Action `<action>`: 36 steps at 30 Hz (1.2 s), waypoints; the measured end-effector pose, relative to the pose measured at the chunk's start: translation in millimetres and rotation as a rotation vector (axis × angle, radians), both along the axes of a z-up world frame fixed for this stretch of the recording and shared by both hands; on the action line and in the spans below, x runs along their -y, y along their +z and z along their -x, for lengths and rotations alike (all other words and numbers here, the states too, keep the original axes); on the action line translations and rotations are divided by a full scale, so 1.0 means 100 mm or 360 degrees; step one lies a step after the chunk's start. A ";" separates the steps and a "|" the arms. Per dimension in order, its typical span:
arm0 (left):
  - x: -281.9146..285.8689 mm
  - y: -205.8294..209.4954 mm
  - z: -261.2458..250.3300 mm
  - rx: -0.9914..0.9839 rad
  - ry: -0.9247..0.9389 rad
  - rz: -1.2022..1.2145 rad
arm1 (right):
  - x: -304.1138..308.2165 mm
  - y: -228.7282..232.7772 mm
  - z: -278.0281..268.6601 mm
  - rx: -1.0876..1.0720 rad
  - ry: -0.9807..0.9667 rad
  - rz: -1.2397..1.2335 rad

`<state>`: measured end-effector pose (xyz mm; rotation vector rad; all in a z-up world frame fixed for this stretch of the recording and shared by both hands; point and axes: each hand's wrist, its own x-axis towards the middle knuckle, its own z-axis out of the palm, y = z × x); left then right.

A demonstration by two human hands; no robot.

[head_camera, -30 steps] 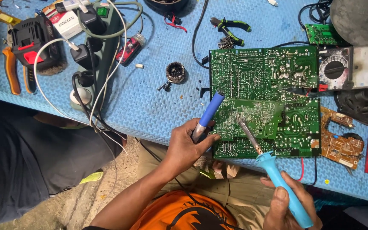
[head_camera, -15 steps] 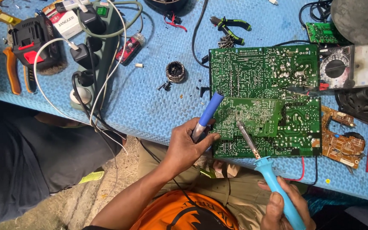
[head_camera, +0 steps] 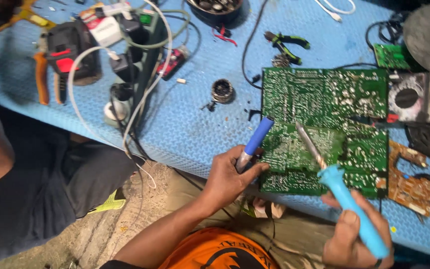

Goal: Desoldering electronic components from a circuit board using a soldering iron and a desoldering pump.

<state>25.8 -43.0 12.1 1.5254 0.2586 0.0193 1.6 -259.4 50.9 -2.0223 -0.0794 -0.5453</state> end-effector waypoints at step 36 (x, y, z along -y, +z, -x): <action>0.00 -0.17 0.26 0.0033 0.0393 0.0602 | -1.26 0.61 -1.24 -0.0384 0.0779 0.0404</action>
